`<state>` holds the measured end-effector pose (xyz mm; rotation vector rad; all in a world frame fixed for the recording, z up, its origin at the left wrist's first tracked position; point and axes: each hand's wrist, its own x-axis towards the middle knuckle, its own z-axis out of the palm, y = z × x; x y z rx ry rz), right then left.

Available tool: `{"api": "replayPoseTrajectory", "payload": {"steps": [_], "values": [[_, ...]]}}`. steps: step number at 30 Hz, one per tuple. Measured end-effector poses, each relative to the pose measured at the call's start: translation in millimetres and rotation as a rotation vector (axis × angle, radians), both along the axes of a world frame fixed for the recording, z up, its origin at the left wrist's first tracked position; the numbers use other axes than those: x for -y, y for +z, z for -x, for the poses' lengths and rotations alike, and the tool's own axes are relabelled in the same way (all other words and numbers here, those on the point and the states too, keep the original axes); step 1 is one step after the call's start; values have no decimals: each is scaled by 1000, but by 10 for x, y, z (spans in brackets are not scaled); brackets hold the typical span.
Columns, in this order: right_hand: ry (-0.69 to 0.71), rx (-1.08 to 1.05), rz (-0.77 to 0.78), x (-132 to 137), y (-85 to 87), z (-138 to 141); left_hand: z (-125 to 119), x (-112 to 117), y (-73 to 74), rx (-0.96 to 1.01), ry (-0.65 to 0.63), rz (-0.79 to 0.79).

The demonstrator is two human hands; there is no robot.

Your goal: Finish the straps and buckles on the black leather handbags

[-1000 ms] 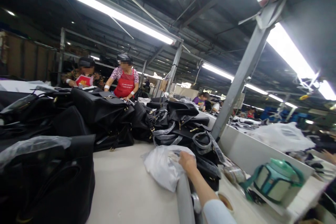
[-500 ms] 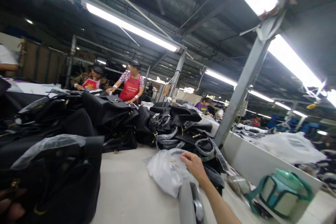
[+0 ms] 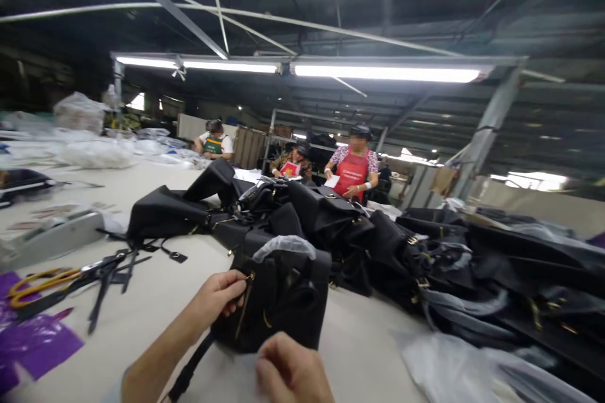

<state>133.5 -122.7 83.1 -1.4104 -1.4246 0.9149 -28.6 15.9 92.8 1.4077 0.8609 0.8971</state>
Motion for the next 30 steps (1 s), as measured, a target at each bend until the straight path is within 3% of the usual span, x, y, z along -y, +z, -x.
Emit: {"api": "replayPoseTrajectory", "payload": {"steps": [3, 7, 12, 18, 30], "values": [[-173, 19, -110, -391, -101, 309, 107, 1, 72, -10, -7, -14], [-280, -79, -102, -641, -201, 390, 155, 41, 103, 0, -23, -31], [-283, -315, -32, -680, -330, 438, 97, 98, -33, 38, 20, -30], [-324, -557, -96, -708, -286, 524, 70, 129, -131, 77, 49, 7], [-359, -601, -106, -726, -247, 584, 96, 175, -148, 94, 36, 141]]}}
